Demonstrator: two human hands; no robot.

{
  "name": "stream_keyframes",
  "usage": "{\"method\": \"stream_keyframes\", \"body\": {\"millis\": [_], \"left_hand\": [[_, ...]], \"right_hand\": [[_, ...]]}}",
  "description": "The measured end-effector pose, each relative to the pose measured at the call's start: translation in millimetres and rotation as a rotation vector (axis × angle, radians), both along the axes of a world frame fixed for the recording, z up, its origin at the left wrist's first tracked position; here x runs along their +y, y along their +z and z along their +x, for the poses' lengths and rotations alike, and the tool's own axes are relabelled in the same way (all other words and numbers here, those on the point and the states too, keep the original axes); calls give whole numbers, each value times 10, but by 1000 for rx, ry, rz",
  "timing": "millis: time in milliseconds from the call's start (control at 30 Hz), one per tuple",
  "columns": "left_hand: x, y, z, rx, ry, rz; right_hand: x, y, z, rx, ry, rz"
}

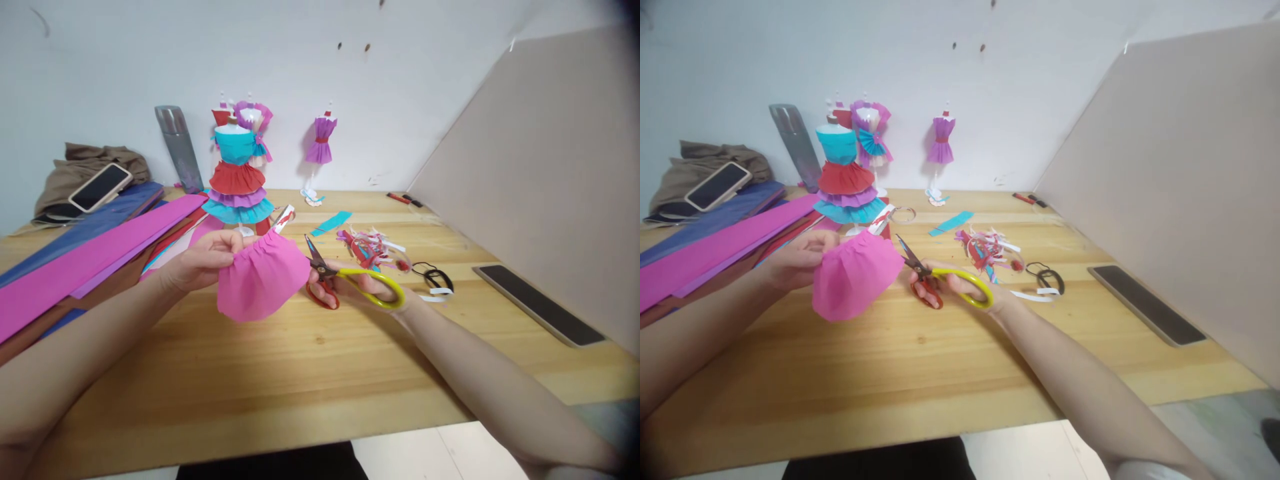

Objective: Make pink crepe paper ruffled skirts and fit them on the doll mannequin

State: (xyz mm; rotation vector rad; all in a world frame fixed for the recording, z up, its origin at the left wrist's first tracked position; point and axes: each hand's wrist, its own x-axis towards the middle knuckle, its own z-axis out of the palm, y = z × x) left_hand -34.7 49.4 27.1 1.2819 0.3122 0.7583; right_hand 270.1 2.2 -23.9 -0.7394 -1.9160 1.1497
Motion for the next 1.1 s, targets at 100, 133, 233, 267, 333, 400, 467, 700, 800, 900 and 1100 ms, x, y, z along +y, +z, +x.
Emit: {"method": "stream_keyframes", "body": {"millis": [100, 133, 233, 267, 333, 400, 467, 700, 800, 900, 1100], "left_hand": [[27, 2, -19, 23, 24, 10], [32, 6, -21, 31, 34, 17], [33, 19, -15, 41, 37, 28], [32, 22, -12, 39, 33, 27], [32, 21, -9, 36, 32, 21], [39, 12, -14, 47, 41, 12], [49, 0, -22, 60, 57, 0], [53, -9, -21, 39, 43, -2], [50, -4, -15, 39, 38, -4], [55, -8, -19, 46, 43, 7], [66, -32, -30, 40, 44, 4]], "right_hand": [[-13, 38, -30, 48, 233, -159], [-19, 53, -43, 71, 287, -206], [-32, 87, -74, 114, 324, -268], [-34, 93, -78, 118, 322, -272], [-34, 98, -78, 125, 324, -265], [-32, 98, -74, 125, 323, -252], [-30, 98, -70, 117, 320, -254], [-51, 156, -77, 69, 274, -258], [-69, 169, -74, 46, 255, -258], [-78, 151, -66, 38, 233, -278], [-85, 106, -60, 54, 198, -288]]}}
